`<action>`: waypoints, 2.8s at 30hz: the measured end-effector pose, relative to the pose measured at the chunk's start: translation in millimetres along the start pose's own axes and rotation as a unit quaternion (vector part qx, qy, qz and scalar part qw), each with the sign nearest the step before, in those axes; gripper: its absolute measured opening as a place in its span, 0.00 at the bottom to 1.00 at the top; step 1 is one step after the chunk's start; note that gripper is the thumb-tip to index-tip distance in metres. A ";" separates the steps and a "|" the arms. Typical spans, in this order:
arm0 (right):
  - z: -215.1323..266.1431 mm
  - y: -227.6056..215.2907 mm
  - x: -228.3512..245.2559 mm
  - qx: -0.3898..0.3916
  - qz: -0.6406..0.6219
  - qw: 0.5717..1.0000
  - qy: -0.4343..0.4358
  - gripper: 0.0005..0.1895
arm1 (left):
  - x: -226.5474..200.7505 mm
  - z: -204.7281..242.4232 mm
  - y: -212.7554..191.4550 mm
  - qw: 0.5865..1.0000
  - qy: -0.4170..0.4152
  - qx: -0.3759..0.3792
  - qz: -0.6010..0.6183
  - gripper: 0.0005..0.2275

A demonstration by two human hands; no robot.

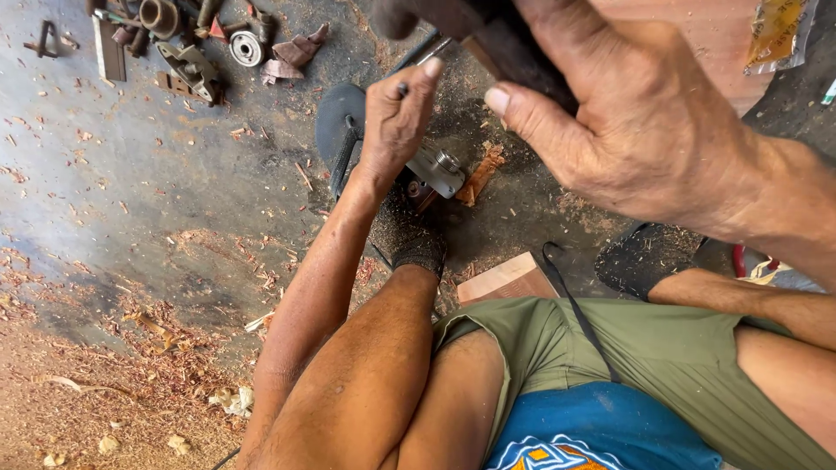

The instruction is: The person sits on the workshop floor and uses a hammer to drive a pin into a small metal component held against their foot. They then pick up the metal part, turn it over, and handle it together with a wooden block and a disassembled power planer on the floor.

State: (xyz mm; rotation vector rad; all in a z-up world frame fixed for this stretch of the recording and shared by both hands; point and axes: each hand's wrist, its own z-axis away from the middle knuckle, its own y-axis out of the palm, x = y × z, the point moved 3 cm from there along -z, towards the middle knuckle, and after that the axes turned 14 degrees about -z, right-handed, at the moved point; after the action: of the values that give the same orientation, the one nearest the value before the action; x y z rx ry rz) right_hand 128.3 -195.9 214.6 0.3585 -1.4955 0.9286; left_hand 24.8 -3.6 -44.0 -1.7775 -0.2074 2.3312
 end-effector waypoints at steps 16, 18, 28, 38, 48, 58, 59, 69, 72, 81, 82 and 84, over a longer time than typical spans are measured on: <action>7.6 -1.4 -7.7 -0.001 0.025 0.998 -0.053 0.23 | -21.5 -6.1 -4.1 0.999 -0.039 0.003 0.007 0.24; 8.9 -1.6 -9.7 0.000 0.057 0.996 -0.069 0.20 | -24.7 -7.6 -5.7 0.999 -0.030 0.004 0.018 0.24; 6.0 1.2 -12.3 0.008 0.060 0.995 -0.078 0.21 | -16.7 -9.4 -5.5 0.999 -0.031 0.010 0.033 0.24; 4.2 -14.1 19.5 -0.044 0.024 0.998 0.039 0.06 | -30.0 -2.3 -4.3 0.999 0.020 0.022 -0.040 0.24; -10.6 6.5 7.4 0.042 0.094 0.992 -0.074 0.27 | -37.3 4.4 -9.1 0.998 0.035 0.021 -0.057 0.22; 5.5 19.5 -15.2 0.067 0.114 0.987 0.086 0.31 | -34.5 5.7 -8.5 0.997 0.031 0.017 -0.069 0.23; 3.4 22.8 -13.2 0.069 0.123 0.990 0.021 0.33 | -32.3 6.8 -7.6 0.995 0.087 0.018 -0.037 0.20; 35.5 13.6 1.4 -0.072 0.082 0.961 -0.255 0.39 | -43.9 10.6 -9.9 0.997 0.040 0.019 -0.066 0.20; 17.3 42.1 -28.6 0.118 0.177 0.977 -0.028 0.40 | -22.1 13.4 -9.3 0.990 0.126 0.056 0.019 0.20; 17.5 21.3 -4.2 -0.022 0.014 1.000 -0.002 0.36 | -27.2 12.6 -37.9 0.990 -0.027 -0.080 -0.114 0.19; 23.8 20.7 -8.2 -0.022 0.010 1.000 0.001 0.36 | -41.7 15.7 -44.6 0.990 -0.031 -0.077 -0.115 0.19; 29.8 13.4 -12.7 -0.046 0.024 0.998 -0.041 0.28 | -80.9 10.5 -55.1 0.940 0.076 0.029 -0.331 0.16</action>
State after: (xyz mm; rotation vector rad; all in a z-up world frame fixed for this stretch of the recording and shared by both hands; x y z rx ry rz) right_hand 100.6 -212.8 201.3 0.2989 -1.6224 0.8881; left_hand 39.6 30.2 47.3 -1.5315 -0.5997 1.6968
